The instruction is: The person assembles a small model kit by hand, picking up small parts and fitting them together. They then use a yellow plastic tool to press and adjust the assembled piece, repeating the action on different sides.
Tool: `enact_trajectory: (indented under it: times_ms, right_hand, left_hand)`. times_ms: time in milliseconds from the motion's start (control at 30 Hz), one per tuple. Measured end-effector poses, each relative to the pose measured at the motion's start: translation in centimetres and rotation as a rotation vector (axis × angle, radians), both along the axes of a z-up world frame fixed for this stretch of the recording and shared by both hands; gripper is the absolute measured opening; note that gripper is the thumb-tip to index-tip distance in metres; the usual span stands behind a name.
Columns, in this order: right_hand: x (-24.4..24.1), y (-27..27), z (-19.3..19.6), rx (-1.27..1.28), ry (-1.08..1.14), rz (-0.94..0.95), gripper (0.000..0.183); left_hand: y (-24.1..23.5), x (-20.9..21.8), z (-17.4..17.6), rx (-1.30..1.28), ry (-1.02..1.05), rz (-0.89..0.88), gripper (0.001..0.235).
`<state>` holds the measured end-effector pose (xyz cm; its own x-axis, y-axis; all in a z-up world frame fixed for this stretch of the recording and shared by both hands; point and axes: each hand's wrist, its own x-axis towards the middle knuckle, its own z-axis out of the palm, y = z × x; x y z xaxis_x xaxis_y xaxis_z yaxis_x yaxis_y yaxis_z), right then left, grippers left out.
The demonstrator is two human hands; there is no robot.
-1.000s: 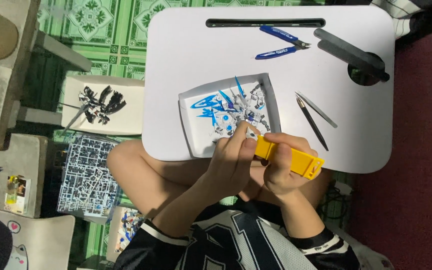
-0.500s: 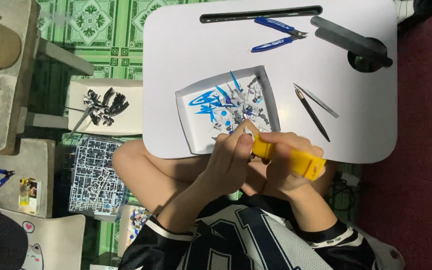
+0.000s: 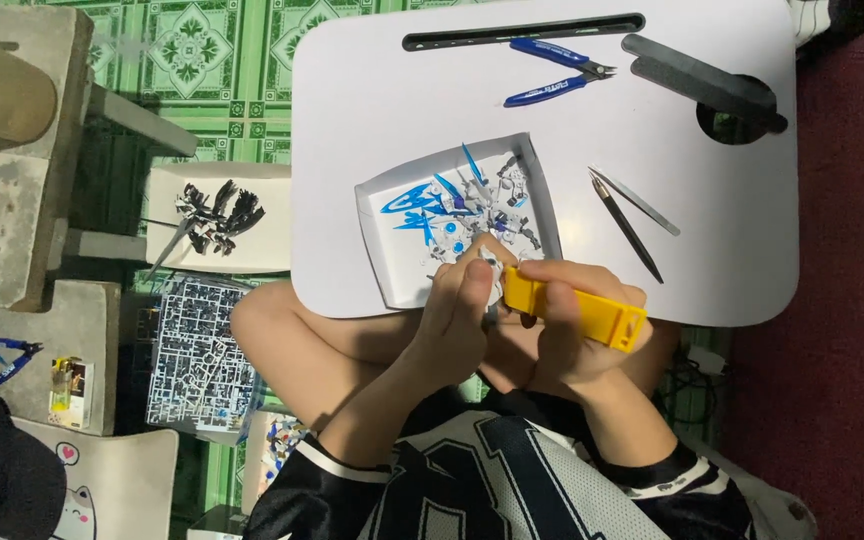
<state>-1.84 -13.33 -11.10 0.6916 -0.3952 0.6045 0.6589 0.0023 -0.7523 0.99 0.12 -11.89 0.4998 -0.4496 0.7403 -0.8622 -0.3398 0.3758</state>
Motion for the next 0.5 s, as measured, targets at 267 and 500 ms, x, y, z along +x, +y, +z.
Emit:
enact_trajectory:
  times_ms: [267, 500]
  right_hand:
    - [-1.3, 0.0, 0.6, -0.008, -0.004, -0.100, 0.020]
    - [-1.4, 0.3, 2.2, -0.085, 0.000, -0.035, 0.013]
  left_hand:
    - [-0.2, 0.5, 3.2, -0.445, 1.209, -0.447, 0.061]
    - [-0.1, 0.7, 3.4, -0.412, 1.170, -0.518, 0.062]
